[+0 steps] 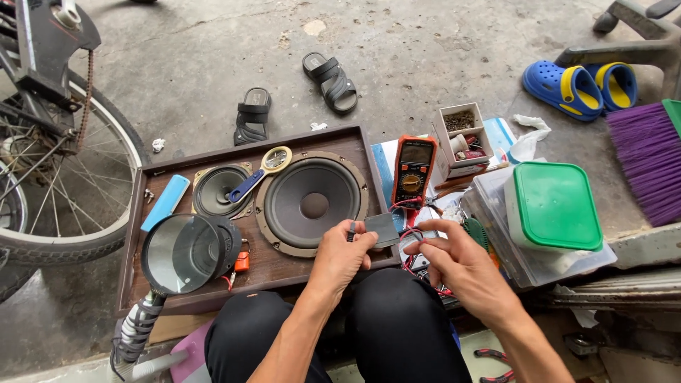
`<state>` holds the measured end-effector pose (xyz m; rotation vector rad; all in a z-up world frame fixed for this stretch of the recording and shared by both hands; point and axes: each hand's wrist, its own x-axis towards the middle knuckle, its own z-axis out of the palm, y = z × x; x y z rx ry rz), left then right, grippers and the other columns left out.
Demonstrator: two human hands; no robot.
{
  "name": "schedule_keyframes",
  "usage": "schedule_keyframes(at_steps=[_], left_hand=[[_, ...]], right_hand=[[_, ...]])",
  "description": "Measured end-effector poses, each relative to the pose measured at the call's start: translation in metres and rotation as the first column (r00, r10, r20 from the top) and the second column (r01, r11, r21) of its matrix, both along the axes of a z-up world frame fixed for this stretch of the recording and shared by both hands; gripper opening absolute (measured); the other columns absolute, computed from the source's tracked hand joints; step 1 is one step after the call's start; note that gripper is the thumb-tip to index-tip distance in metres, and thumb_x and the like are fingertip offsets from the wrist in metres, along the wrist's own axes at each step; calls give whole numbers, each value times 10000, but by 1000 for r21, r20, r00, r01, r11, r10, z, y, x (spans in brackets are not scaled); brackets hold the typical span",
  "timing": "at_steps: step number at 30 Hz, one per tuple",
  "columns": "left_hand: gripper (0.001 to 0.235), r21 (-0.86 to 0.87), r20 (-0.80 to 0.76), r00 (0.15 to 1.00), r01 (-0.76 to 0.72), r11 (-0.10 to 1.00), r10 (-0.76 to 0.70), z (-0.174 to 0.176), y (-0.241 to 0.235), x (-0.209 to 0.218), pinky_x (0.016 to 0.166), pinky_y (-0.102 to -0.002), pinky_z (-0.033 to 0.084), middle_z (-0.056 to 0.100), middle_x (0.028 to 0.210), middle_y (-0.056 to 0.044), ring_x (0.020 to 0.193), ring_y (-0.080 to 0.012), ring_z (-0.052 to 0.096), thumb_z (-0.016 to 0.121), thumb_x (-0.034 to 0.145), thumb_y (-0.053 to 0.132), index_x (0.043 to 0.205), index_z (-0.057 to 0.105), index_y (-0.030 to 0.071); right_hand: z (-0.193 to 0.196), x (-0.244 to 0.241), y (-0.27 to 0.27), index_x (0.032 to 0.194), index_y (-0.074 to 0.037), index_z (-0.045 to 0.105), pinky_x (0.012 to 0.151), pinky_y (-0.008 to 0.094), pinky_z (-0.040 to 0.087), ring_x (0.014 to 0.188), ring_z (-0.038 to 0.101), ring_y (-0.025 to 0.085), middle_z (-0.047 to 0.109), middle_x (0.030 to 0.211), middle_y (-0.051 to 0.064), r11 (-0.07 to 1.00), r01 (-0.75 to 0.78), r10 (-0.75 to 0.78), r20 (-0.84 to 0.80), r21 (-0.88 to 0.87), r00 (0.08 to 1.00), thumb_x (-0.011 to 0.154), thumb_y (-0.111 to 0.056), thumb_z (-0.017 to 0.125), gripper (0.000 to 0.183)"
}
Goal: The person sits on the ground and uses a multimeter to test a small electronic component. They hold the component in one hand and touch the multimeter probes to its terminals with the other hand, checking the readings on the device's display.
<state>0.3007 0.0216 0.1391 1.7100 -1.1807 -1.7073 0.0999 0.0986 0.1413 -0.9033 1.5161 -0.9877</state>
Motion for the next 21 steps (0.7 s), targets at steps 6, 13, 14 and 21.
schedule_keyframes(at_steps=[6, 13, 14, 21], left_hand=[[133, 45, -23, 1000, -7, 999, 8, -5, -4, -3, 688, -272, 441, 479, 775, 53, 557, -109, 470, 708, 966, 185, 1043, 609, 142], [237, 48, 68, 995, 74, 996, -77, 4, -10, -3, 706, -286, 479, 576, 833, 48, 563, -106, 544, 643, 894, 305, 1060, 628, 137], [259, 35, 99, 990, 97, 995, -100, 3, -10, -4, 701, -293, 467, 586, 716, 14, 561, -119, 537, 652, 895, 362, 1025, 624, 139], [263, -24, 111, 990, 90, 996, -87, -4, -10, -8, 618, -335, 471, 531, 574, -6, 514, -146, 500, 665, 925, 301, 764, 528, 144]], right_hand=[[7, 30, -12, 1141, -268, 825, 845, 311, 515, 763, 671, 159, 873, 964, -100, 995, -47, 93, -600, 91, 795, 1019, -377, 724, 193], [-35, 22, -13, 1209, -345, 793, 730, 450, 546, 870, 769, 247, 819, 1065, -118, 984, -164, 33, -850, -63, 526, 1027, -407, 717, 207], [-36, 22, -13, 1218, -344, 790, 720, 458, 556, 894, 777, 252, 811, 1087, -122, 985, -164, 29, -868, -61, 496, 1030, -406, 714, 212], [-31, 27, -18, 1137, -302, 786, 722, 496, 541, 941, 746, 270, 760, 1045, -101, 982, -169, 2, -881, -88, 474, 1050, -335, 702, 126]])
